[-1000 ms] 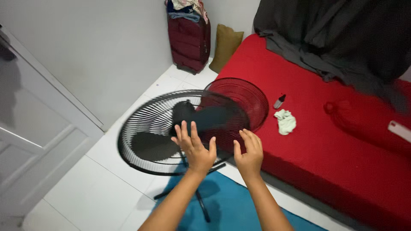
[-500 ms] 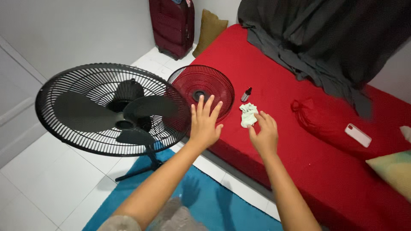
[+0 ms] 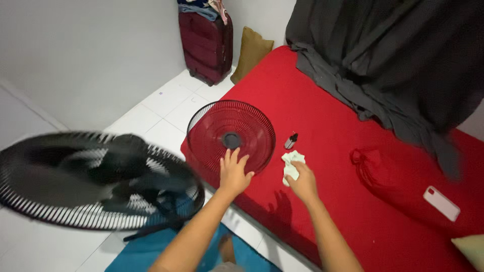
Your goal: The person reassembles a standing electric fan by attaching the front grille, inserting the fan blade, tightening the blade nut, and securing the rear grille. The person uses a cloth to wipe the motor housing before assembly.
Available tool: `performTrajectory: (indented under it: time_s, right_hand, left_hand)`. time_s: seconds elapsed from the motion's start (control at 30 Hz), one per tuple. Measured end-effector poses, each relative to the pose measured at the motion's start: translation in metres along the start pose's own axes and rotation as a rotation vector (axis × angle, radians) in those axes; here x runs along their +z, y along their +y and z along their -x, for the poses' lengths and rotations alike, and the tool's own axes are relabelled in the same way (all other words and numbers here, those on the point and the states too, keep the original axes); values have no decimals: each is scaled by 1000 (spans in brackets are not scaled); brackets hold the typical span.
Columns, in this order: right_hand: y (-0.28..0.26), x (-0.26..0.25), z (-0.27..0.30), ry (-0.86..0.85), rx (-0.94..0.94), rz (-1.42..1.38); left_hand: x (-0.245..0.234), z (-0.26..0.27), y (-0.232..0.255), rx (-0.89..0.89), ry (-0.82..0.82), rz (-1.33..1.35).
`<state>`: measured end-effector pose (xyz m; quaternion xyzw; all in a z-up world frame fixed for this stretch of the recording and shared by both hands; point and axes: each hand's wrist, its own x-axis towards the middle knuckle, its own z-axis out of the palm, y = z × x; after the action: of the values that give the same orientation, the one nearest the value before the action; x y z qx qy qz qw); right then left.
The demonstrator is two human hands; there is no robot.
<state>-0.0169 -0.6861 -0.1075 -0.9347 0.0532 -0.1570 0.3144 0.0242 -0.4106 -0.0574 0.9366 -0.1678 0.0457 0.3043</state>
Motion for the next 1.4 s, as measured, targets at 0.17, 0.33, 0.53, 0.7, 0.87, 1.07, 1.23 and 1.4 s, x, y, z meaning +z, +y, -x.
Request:
performTrajectory:
  time_s: [0.17,0.33,0.53,0.7,0.87,1.07,1.23,1.4]
  right_hand:
    - [60,43,-54,-71,147,-37]
    - [115,99,-93,-223,397,-141]
    - [156,154,-111,-339,611,-299]
    - [176,212,-128,-277,808,-267]
    - [197,263,-132,-482,1232,-727]
    - [172,281,-180,-492,959,-664]
    - [91,212,-253,-580,890,-758]
    - [7,122,-277,-561,749,-848]
  left_hand:
    - [38,-44,-18,-141,-74,-21]
    - [70,-66,-43,-295,-98,-36]
    - [94,-79,-71,-388,-64,-25]
    - [118,-86,-102,-453,53,-94]
    - [143,-72,-124,-427,90,-90]
    - [144,-63,-103,-377,-20,-118]
    - [122,-85,-68,-308,105,-88]
    - [95,-104,-37,-292,452,44]
